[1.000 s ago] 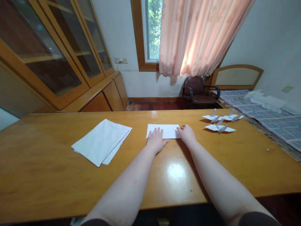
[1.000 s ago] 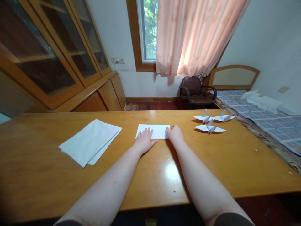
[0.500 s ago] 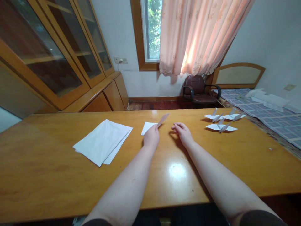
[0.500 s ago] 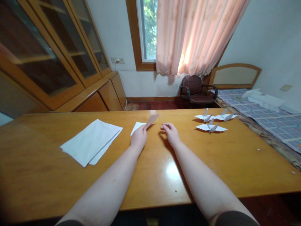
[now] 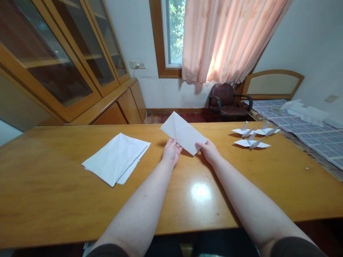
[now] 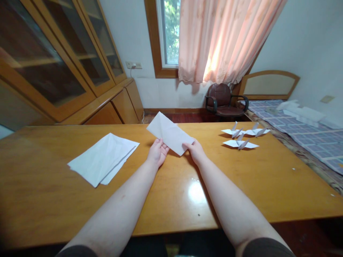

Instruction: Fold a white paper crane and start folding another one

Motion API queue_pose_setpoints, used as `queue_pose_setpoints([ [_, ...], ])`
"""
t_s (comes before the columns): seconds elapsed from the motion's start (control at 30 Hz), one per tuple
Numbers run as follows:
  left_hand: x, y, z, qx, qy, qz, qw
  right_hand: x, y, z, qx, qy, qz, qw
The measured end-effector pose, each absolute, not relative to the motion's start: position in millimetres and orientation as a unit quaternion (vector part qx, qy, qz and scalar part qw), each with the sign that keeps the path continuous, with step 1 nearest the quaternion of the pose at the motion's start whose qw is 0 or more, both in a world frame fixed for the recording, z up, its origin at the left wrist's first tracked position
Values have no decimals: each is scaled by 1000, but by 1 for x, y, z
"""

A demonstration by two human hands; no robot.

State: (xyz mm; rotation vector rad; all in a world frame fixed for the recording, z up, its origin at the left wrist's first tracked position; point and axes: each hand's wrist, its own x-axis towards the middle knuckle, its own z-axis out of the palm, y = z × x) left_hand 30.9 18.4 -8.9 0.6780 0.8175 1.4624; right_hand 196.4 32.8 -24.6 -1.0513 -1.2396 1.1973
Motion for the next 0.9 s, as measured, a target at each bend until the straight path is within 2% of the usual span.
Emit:
queue_pose_setpoints([
  [0.17,29,19,-8,269,356,638,627,211,37,-27,-524,-487,448,537],
  [0.3,20,27,-11,219,371,690,582,221,38,-23,-555,-501,409,524],
  [0.43,12,34,-17,188,429,686,557,224,40,-22,-569,-477,393,542],
  [0.57,8,35,-20,235,463,669,531,227,44,-27,-568,-462,381,564],
  [0.63,7,32,-17,300,509,644,487,230,46,-28,-570,-459,374,569],
  [0.73,6,25,-11,449,618,552,334,233,46,-26,-594,-476,349,546],
  [0.83,12,15,-10,589,716,359,111,237,44,-22,-637,-537,300,465],
  [0.9,19,9,-14,692,689,204,75,237,44,-20,-670,-578,255,391],
])
